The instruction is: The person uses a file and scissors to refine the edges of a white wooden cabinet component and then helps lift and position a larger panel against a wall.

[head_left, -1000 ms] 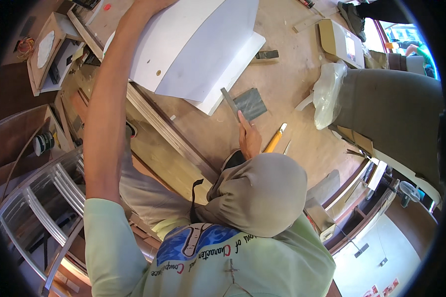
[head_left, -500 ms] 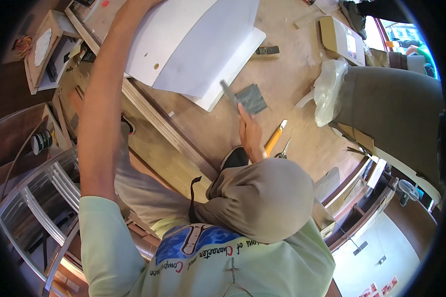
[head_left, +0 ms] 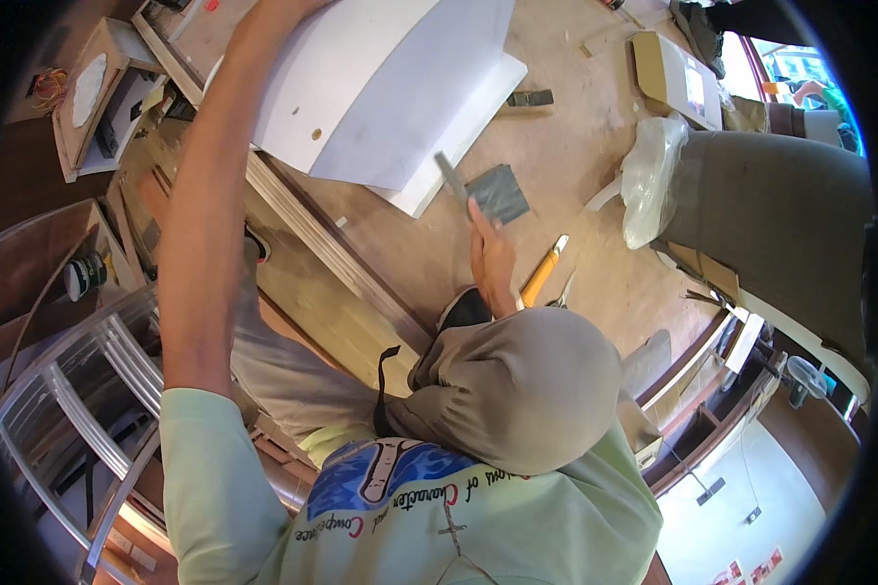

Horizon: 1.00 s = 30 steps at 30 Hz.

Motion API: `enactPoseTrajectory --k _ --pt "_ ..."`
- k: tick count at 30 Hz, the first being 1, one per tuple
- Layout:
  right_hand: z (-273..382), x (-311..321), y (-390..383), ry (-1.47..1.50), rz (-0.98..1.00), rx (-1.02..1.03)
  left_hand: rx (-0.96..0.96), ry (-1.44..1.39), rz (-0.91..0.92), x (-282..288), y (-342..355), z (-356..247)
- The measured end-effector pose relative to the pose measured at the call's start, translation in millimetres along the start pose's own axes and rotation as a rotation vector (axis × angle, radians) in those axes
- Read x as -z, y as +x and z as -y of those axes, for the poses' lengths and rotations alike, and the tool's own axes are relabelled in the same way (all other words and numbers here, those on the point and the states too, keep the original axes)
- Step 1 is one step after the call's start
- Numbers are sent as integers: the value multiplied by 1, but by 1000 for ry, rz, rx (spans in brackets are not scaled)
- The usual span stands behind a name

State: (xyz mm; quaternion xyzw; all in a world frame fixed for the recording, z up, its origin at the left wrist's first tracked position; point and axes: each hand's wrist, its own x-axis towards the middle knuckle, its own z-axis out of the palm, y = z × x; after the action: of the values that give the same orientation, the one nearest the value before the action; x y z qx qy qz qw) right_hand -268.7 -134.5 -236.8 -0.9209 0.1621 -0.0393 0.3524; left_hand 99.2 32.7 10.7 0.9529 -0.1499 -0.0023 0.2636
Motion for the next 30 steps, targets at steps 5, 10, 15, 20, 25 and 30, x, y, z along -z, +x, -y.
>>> enactPoseTrajectory --k 5,10,15,20,25,30 --pt "-13 4 -28 -34 77 -45 -13 -13 91 -20 23 9" --pt "8 12 9 -28 58 -56 -165 8 21 -20 22 19" --pt "-6 6 -48 -23 174 -124 -69 -39 19 -22 24 12" --pt "5 9 -7 -13 74 -81 -42 -35 50 -17 18 6" --pt "-5 2 -47 -107 105 -38 -11 -11 43 -20 21 11" --pt "12 9 -2 -25 54 -81 -139 -17 4 -19 19 19"
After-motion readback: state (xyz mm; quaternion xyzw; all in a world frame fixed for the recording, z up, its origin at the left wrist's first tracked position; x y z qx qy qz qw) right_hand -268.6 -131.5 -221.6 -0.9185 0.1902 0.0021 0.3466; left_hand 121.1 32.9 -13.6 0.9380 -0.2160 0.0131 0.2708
